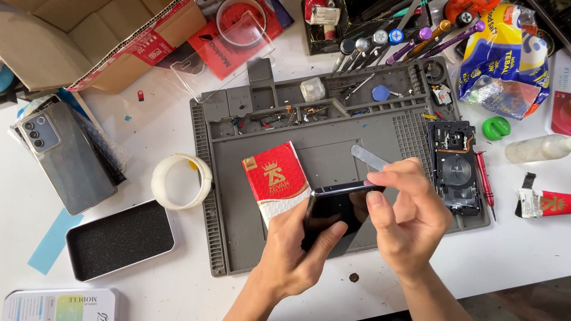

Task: Applying adhesive to a replacement screen and assembling it onto a mobile phone frame.

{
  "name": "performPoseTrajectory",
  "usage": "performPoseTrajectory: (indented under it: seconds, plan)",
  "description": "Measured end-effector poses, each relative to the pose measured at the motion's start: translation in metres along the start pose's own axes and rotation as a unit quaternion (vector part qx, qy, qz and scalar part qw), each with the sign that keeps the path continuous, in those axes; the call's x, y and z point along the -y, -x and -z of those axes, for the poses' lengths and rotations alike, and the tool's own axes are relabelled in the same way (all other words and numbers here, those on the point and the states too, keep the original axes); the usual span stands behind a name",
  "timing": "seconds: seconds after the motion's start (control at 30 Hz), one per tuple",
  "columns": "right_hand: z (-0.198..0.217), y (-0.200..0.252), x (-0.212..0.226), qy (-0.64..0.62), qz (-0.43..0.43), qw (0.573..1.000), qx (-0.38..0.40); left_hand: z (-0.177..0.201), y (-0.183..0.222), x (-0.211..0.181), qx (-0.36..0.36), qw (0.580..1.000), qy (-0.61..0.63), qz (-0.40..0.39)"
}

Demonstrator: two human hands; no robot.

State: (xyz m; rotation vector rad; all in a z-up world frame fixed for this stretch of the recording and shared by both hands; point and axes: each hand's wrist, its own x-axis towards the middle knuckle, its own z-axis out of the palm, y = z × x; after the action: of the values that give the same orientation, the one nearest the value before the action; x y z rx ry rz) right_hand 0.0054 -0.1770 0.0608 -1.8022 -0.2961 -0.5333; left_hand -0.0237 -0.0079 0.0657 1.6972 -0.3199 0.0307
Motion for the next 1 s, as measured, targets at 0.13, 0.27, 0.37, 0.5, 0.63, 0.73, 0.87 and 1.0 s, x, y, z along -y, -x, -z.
performPoseTrajectory:
  seconds: [0.13,0.27,0.37,0.5,0.63,0.73,0.87,1.0]
  plan:
    - [-0.002,-0.007,0.002,0.094,0.053,0.993,-0.046,0.0,0.0,0.001,0.018,1.0,0.007,-0.005]
    - [0.003,-0.014,-0.01,0.062,-0.013,0.986,-0.152,-0.007,-0.001,-0.001,-0.017,0.999,-0.026,-0.016]
    - [0.015,-0.019,-0.026,0.056,-0.088,0.974,-0.203,-0.009,0.0,-0.002,-0.053,0.995,-0.065,-0.053]
    - [0.023,-0.023,-0.017,0.044,-0.062,0.99,-0.118,-0.012,0.002,-0.003,-0.044,0.994,-0.091,-0.039]
    - [0.03,-0.011,-0.015,-0.058,-0.003,0.997,0.043,-0.019,0.002,-0.004,-0.02,0.988,-0.137,-0.066]
    - [0.02,-0.012,-0.002,-0.072,-0.011,0.991,0.11,-0.023,0.002,-0.005,-0.003,0.973,-0.208,-0.101]
    - [0.019,-0.014,-0.005,-0.061,0.032,0.988,0.135,-0.023,0.003,-0.003,0.002,0.941,-0.315,-0.126]
    - [0.025,-0.011,-0.01,-0.025,0.057,0.989,0.132,-0.022,0.002,-0.005,-0.003,0.913,-0.374,-0.164]
